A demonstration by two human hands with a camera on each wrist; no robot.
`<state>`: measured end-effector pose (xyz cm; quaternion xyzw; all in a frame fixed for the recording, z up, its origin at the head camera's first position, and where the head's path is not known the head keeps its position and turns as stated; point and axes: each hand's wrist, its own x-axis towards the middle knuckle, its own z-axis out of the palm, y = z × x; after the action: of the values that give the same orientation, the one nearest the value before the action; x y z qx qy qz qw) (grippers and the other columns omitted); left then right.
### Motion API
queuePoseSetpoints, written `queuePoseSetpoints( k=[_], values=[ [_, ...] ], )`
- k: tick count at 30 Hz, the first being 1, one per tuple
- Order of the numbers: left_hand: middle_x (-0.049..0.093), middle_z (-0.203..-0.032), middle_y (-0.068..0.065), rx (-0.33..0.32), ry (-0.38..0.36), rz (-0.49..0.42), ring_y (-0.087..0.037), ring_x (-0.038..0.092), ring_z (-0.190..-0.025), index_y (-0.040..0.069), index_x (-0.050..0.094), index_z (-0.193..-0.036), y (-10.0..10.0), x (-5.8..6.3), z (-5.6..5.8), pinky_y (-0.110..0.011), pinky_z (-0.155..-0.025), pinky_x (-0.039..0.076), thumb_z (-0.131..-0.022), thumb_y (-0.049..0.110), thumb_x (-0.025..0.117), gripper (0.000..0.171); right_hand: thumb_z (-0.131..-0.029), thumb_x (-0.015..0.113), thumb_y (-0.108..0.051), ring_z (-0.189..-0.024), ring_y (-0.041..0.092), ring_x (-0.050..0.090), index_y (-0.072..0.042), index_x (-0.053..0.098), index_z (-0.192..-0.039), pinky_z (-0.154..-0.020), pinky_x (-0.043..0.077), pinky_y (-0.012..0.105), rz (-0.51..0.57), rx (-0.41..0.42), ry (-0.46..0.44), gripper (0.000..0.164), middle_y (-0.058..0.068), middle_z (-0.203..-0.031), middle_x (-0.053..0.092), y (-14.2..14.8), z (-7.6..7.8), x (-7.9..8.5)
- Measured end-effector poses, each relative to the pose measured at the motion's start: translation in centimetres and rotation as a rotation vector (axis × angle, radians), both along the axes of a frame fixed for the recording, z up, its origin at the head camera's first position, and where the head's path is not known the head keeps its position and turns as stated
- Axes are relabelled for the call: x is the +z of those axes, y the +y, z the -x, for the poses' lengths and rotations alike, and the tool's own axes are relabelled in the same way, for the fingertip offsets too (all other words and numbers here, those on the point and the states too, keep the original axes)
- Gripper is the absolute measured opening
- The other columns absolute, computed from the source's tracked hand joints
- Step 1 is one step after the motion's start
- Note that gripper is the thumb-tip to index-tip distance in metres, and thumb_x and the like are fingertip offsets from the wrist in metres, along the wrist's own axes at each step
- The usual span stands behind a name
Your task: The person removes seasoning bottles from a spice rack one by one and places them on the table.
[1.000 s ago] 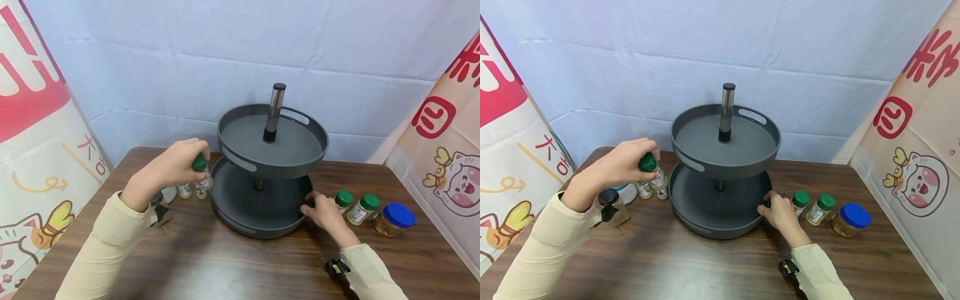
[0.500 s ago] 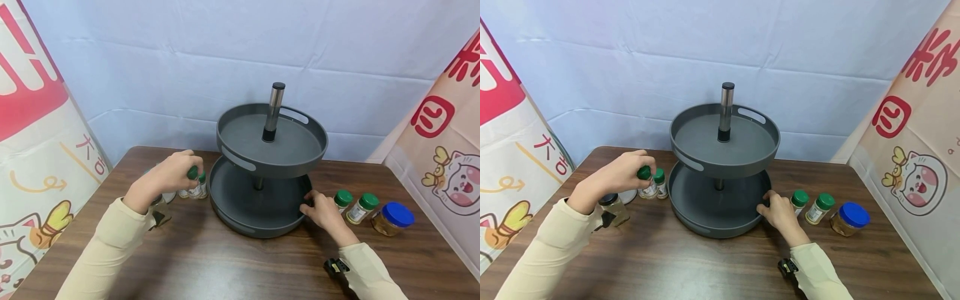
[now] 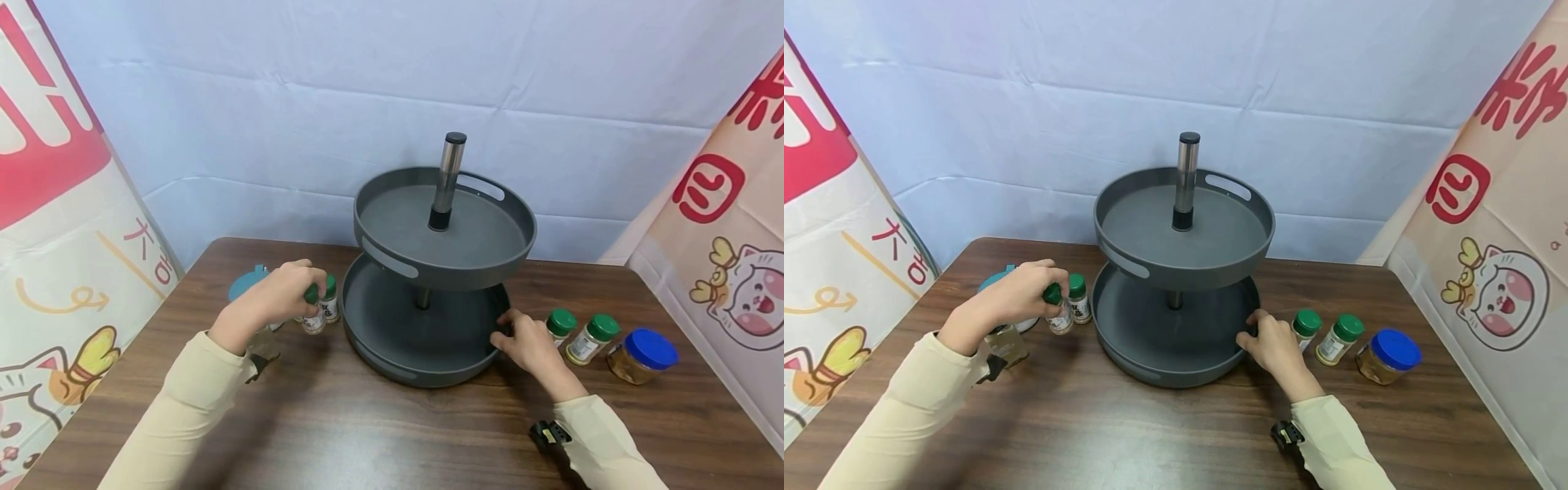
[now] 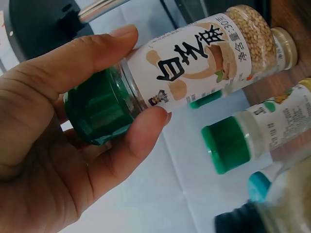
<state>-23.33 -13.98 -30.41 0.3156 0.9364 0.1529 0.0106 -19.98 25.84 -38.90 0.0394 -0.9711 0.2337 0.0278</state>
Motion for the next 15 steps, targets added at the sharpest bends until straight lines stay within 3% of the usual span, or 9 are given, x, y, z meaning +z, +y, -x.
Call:
queuePoseSetpoints(
  k=[5,15],
  values=[
    [0.048,-0.085,-0.007,0.032,-0.004,0.023,-0.019,0.046,-0.069,0.007,0.063,-0.088,0.0,-0.9,0.0,-0.033,-0.058,0.044,-0.072,0.008,0.073,0.019,-0.080,0.056,-0.020,-0.048,0.017,0.045,0.005,0.056,-0.106,-0.050,0.042,0.036,0.001,0.001,-0.001,0.036,0.002,-0.055,0.054,-0.1,0.0,0.0],
    [0.050,-0.088,-0.008,0.038,-0.026,0.041,-0.017,0.046,-0.063,0.008,0.061,-0.087,0.2,-2.3,-0.5,-0.031,-0.054,0.043,-0.072,0.004,0.070,0.017,-0.081,0.057,-0.020,-0.046,0.017,0.044,0.005,0.056,-0.107,-0.049,0.041,0.035,-0.001,-0.004,-0.010,0.036,0.003,-0.053,0.052,0.0,0.0,0.0]
  ],
)
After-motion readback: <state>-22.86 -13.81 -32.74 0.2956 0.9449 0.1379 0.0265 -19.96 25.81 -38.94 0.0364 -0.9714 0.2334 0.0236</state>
